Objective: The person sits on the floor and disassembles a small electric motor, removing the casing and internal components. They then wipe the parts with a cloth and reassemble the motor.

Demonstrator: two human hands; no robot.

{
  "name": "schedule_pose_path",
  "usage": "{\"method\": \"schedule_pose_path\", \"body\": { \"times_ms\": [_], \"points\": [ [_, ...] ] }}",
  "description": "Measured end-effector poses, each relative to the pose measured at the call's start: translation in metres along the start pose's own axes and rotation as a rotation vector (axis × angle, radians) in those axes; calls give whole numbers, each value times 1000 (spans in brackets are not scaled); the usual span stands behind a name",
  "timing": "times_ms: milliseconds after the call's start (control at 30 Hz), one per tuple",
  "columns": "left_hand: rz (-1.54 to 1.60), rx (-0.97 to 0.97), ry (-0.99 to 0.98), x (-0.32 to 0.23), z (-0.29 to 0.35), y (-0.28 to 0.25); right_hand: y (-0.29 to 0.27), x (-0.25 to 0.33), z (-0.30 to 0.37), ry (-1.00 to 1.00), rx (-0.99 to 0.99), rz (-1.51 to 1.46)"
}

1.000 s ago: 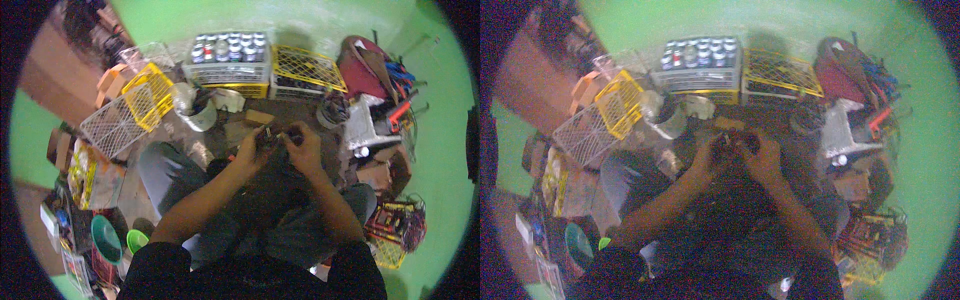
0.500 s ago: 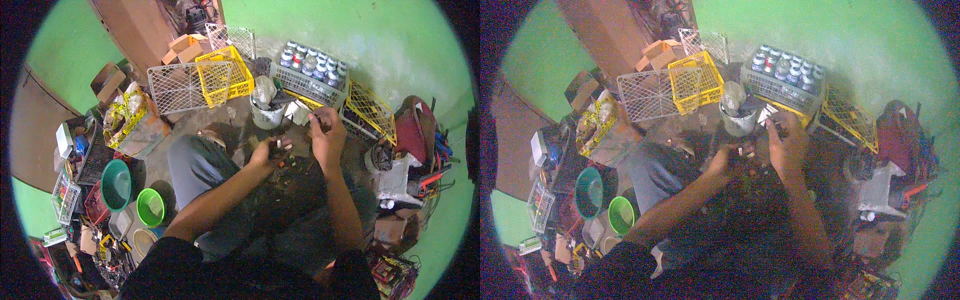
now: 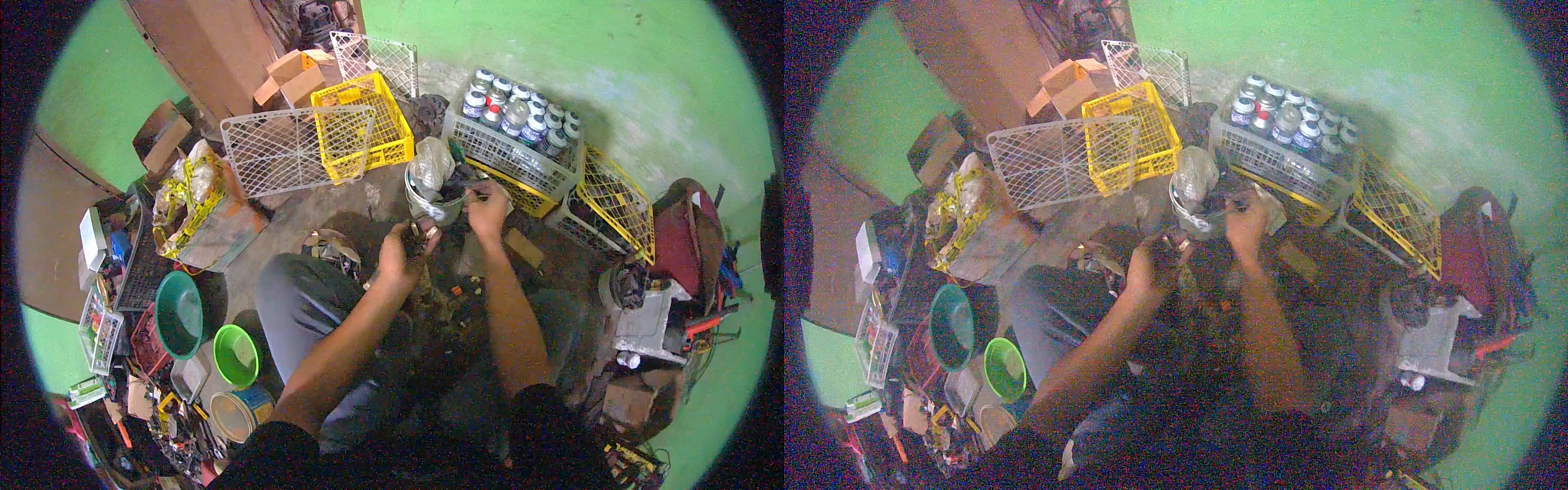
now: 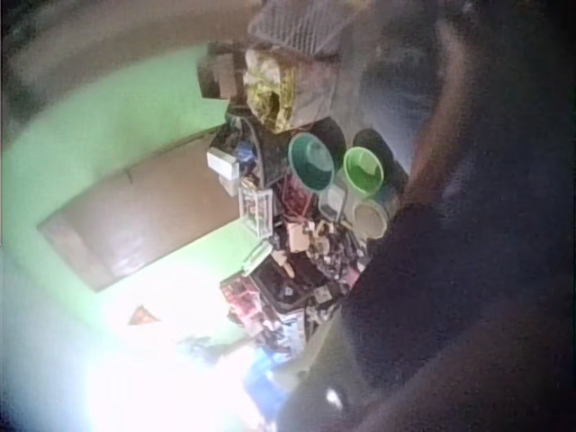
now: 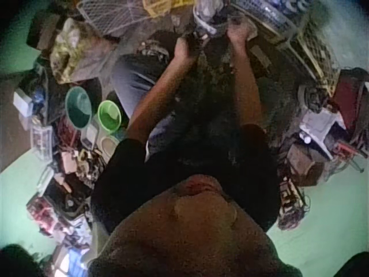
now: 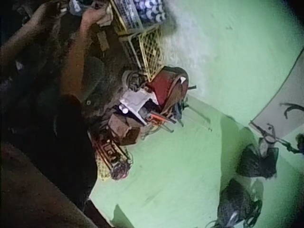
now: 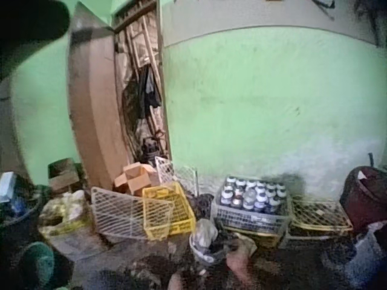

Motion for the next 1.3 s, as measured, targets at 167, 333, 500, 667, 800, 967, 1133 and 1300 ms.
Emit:
{"method": "schedule_pose_path", "body": {
  "times_ms": [167,333,500,667,800,967,1133,1300],
  "points": [
    [-13,53,55,-16,-6,-1,61,-25,18,197,53,59],
    [19,-39,60,-22,-7,10,86,-36,19,131,118,208],
    [30,49,55,-17,-10,30,78,-36,19,-108,141,323],
    [144,97,14,-12,8,53,4,32,-15,-73,183,93],
    [243,180,-76,1,37,95,-82,65,-38,4,123,11],
    [336,296,-181,27,73,143,-173,172,-11,-25,250,-137],
    [228,386,-256,57,78,156,-190,192,46,-33,496,-129],
    [155,445,-357,78,96,168,-202,189,72,-285,439,80]
  ]
}}
Point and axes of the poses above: each hand's wrist, its own z-axis away from the middle knuckle, its own y-axis out of the palm, x = y × z, the point moved 10 cm from there along -z, towards the middle knuckle, and after that the axes turned 3 degrees about x, right-handed, at the moved point
